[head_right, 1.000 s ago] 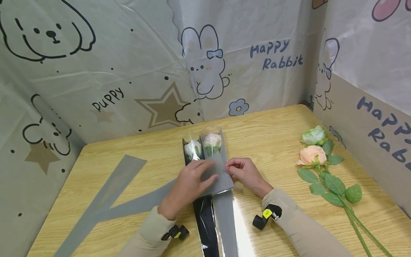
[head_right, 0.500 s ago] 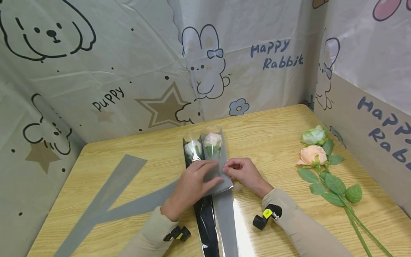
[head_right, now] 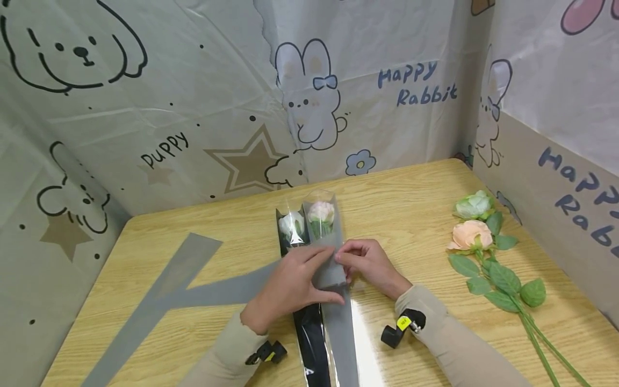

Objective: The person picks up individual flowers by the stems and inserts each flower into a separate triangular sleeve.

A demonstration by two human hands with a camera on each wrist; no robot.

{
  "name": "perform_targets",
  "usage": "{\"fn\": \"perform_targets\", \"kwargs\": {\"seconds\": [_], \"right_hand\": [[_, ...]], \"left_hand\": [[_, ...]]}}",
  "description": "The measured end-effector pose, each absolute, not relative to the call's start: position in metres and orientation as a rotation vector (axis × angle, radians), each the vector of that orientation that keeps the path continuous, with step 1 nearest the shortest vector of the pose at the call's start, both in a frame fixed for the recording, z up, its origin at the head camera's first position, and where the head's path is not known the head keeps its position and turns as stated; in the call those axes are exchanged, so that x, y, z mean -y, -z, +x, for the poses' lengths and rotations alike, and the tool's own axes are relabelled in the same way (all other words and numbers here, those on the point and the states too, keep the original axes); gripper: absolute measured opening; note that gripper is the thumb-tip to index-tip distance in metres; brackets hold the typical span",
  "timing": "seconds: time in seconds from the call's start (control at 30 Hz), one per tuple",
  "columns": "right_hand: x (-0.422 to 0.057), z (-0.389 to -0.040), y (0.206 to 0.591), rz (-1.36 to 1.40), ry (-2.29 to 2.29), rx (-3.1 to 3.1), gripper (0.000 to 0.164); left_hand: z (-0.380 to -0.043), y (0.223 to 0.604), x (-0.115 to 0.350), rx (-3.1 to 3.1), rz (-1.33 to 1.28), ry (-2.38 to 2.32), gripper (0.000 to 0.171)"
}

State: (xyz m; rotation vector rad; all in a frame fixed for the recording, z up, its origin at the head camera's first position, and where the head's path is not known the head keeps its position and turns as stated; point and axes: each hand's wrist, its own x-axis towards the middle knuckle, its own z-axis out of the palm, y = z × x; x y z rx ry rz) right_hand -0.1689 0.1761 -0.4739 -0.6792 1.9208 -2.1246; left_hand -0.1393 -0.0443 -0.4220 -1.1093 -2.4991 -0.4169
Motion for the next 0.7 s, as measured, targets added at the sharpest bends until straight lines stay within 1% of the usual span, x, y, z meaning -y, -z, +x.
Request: {"fn": "perform_targets", "kwargs": {"seconds": [0.13,0.23,0.4,0.5,0.6,0.7], "right_hand": [[-0.176,-0.17,0.475,-0.7,2.111,-1.855,0.017],[-0.176,-0.17,0.475,-0.696,2.098,-1.831,0.017],[-0.177,-0.168,0.474,-0.657,2.091,-1.905,0.011],[-0.177,-0.167,0.473,-0.667,2.047,-2.001,0.016],[-0.175,-0.166,0.473,-0.742,1.981,-2.086,0.021],[-0.173,-0.166,0.476,-0.847,1.96,-2.13,0.016]], "left_hand": [[-0.137,0.419,0.045,2.571,-1.16,0.321,0.056],[-0.136,0.417,0.046,2.585,-1.152,0.284,0.045],[-0.136,0.413,0.049,2.563,-1.127,0.353,0.04],[-0.136,0.41,0.051,2.563,-1.111,0.414,0.041],[-0.136,0.408,0.052,2.567,-1.1,0.44,0.039],[-0.136,0.406,0.052,2.569,-1.107,0.432,0.037]]}}
